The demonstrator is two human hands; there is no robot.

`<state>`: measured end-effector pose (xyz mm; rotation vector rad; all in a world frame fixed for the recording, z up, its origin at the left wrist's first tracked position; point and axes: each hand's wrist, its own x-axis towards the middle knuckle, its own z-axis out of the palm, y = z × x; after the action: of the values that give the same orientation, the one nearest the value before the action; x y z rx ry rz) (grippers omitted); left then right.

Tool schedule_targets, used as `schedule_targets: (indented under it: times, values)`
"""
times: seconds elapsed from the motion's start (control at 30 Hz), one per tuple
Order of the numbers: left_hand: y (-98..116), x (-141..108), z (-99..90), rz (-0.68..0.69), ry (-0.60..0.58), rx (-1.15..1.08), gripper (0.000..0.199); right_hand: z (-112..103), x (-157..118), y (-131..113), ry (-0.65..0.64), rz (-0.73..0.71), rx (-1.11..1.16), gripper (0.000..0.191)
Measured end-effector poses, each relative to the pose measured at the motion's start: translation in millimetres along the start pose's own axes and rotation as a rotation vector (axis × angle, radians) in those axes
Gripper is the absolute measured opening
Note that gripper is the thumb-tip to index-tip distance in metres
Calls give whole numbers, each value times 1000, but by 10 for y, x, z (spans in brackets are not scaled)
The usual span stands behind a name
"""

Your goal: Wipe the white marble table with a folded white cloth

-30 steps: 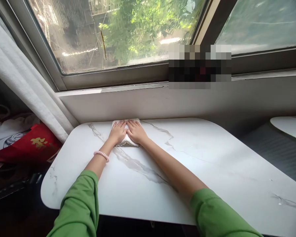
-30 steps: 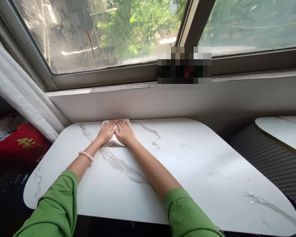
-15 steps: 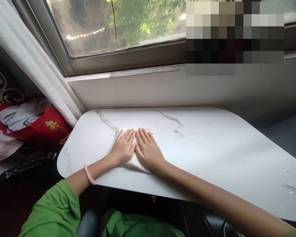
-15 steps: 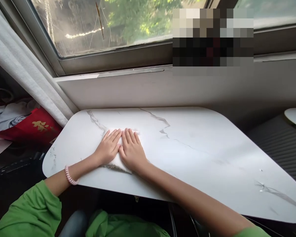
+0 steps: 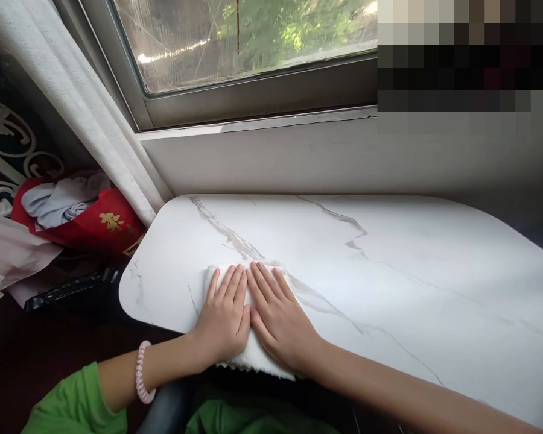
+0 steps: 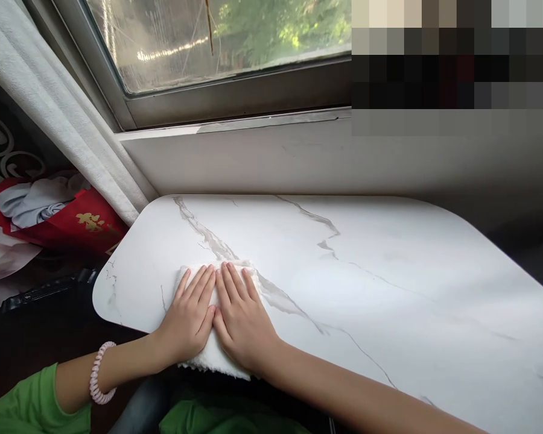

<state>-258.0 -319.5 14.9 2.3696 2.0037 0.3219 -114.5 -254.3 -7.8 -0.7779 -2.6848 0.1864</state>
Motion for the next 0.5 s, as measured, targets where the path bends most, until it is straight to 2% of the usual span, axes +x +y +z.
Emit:
schedule_targets:
  times: [0.13, 0.23, 0.37, 0.5]
  values:
    - [-323, 301, -3, 5, -32, 12, 55, 89, 363, 116, -37, 56, -18, 61]
    - [-744, 726, -5, 30, -67, 16, 55, 183, 854, 275, -56, 144, -14, 61]
    - [-1316, 1375, 20, 12, -55, 49, 53, 311, 1567, 547, -35, 250, -18, 62]
    - [-1669, 1846, 71, 7, -48, 78, 51, 409, 2040, 809, -7, 276, 0, 62]
